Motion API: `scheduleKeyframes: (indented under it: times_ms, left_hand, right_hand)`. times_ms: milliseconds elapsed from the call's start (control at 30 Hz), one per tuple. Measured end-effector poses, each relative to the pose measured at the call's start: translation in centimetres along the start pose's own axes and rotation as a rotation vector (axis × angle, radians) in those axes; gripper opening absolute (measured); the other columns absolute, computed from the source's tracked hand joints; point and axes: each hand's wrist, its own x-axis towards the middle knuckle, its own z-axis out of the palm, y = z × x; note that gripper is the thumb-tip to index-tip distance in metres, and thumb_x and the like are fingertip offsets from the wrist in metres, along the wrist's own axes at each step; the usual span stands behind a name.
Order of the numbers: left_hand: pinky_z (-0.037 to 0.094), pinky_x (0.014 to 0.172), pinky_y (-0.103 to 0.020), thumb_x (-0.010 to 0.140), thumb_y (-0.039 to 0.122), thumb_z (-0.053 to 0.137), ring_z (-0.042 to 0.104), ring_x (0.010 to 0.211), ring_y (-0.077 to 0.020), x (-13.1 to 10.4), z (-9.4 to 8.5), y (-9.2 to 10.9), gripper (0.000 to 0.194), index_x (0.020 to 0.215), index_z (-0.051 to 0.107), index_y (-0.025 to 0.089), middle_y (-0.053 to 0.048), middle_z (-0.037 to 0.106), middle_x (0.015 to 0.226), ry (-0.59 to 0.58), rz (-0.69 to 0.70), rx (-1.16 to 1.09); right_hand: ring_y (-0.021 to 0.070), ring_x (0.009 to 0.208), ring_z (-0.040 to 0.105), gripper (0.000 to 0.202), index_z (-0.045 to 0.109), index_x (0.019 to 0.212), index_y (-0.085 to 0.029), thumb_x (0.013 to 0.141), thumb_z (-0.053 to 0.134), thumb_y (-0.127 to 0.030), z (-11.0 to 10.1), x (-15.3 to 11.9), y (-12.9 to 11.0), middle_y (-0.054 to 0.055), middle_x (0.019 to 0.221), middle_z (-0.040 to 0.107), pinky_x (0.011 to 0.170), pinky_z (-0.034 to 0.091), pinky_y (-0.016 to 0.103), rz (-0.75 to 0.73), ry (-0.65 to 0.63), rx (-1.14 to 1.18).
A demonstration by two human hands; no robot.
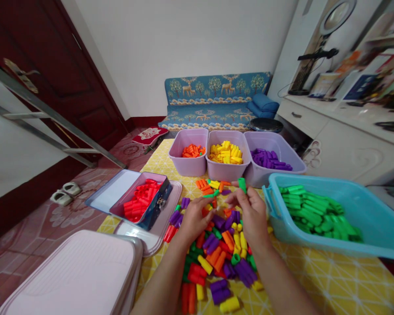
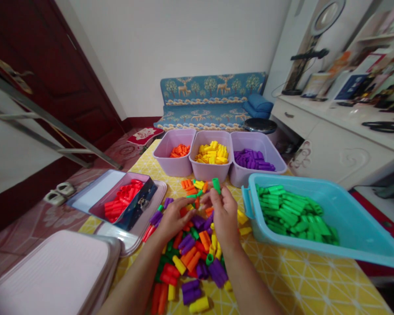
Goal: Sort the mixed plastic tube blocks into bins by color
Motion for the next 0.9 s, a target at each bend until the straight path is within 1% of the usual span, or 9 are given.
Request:
scheduleKeyframes:
  times_ms: [67, 133, 233, 333, 433, 667, 767, 900]
  left_hand:
    - [0.047, 0.095, -0.04, 0.083, 0.024, 0.061, 0.062, 0.106, -0.0247, 0.0, 0.2, -0.1, 0.031, 0.113, 0.067, 0.02, -0.01, 0.068, 0.113, -0.018, -0.001, 0.012]
    - [0.048, 0.095, -0.039, 0.083, 0.023, 0.061, 0.062, 0.107, -0.0243, 0.0, 0.3, -0.2, 0.03, 0.113, 0.067, 0.02, -0.01, 0.068, 0.113, -0.024, 0.004, 0.007]
    - [0.048, 0.095, -0.039, 0.083, 0.021, 0.061, 0.062, 0.106, -0.024, 0.1, 0.3, -0.3, 0.03, 0.112, 0.067, 0.02, -0.01, 0.069, 0.113, -0.028, 0.011, -0.006]
    - [0.048, 0.094, -0.039, 0.082, 0.021, 0.061, 0.062, 0.106, -0.0245, 0.2, 0.3, -0.2, 0.029, 0.11, 0.068, 0.019, -0.01, 0.069, 0.112, -0.034, 0.0, 0.0]
    - [0.048, 0.094, -0.039, 0.082, 0.021, 0.061, 0.063, 0.105, -0.0247, 0.2, 0.2, -0.1, 0.028, 0.109, 0.069, 0.019, -0.01, 0.069, 0.111, -0.041, -0.004, 0.001]
    - [0.048, 0.094, -0.038, 0.082, 0.021, 0.061, 0.063, 0.104, -0.0237, 0.1, 0.2, -0.2, 0.028, 0.109, 0.069, 0.019, -0.009, 0.07, 0.11, -0.025, 0.008, -0.016]
    - [0.048, 0.095, -0.037, 0.083, 0.02, 0.061, 0.063, 0.104, -0.0232, 0.1, 0.3, -0.3, 0.028, 0.11, 0.069, 0.019, -0.01, 0.069, 0.11, -0.031, 0.004, -0.016]
    - [0.048, 0.095, -0.038, 0.083, 0.02, 0.06, 0.062, 0.104, -0.023, 0.1, 0.3, -0.3, 0.029, 0.111, 0.068, 0.02, -0.009, 0.069, 0.11, -0.033, -0.001, -0.014]
  right_hand:
    - [0.0107, 0.061, 0.06, 0.026, 0.062, 0.104, -0.018, 0.087, 0.059, -0.037, -0.4, 0.2, -1.0, -0.001, 0.069, 0.067, 0.059, 0.048, 0.021, -0.041, 0.158, 0.183]
    - [0.0097, 0.06, 0.06, 0.025, 0.063, 0.1, -0.017, 0.085, 0.06, -0.036, -1.0, 0.6, -1.7, -0.001, 0.068, 0.067, 0.059, 0.048, 0.02, -0.065, 0.288, 0.369]
    - [0.0075, 0.056, 0.056, 0.023, 0.064, 0.094, -0.016, 0.084, 0.061, -0.036, -2.0, 1.2, -2.2, -0.002, 0.065, 0.066, 0.057, 0.047, 0.019, -0.023, 0.393, 0.565]
    - [0.0067, 0.053, 0.053, 0.022, 0.064, 0.088, -0.016, 0.085, 0.061, -0.037, -2.4, 1.6, -2.1, -0.003, 0.062, 0.063, 0.054, 0.044, 0.019, 0.028, 0.417, 0.637]
    - [0.0065, 0.052, 0.05, 0.024, 0.062, 0.082, -0.016, 0.086, 0.061, -0.04, -2.4, 1.7, -2.0, -0.004, 0.059, 0.059, 0.052, 0.042, 0.018, 0.037, 0.414, 0.661]
    - [0.0068, 0.05, 0.045, 0.039, 0.057, 0.072, -0.018, 0.081, 0.062, -0.055, -2.3, 1.7, -2.4, -0.006, 0.055, 0.052, 0.049, 0.038, 0.019, 0.012, 0.404, 0.691]
    - [0.007, 0.049, 0.043, 0.042, 0.057, 0.071, -0.018, 0.079, 0.062, -0.059, -2.1, 1.5, -2.6, -0.007, 0.053, 0.05, 0.049, 0.036, 0.019, -0.003, 0.415, 0.67]
    - [0.0073, 0.048, 0.042, 0.043, 0.06, 0.078, -0.019, 0.079, 0.06, -0.062, -2.0, 1.4, -2.7, -0.008, 0.051, 0.048, 0.049, 0.035, 0.02, -0.024, 0.414, 0.627]
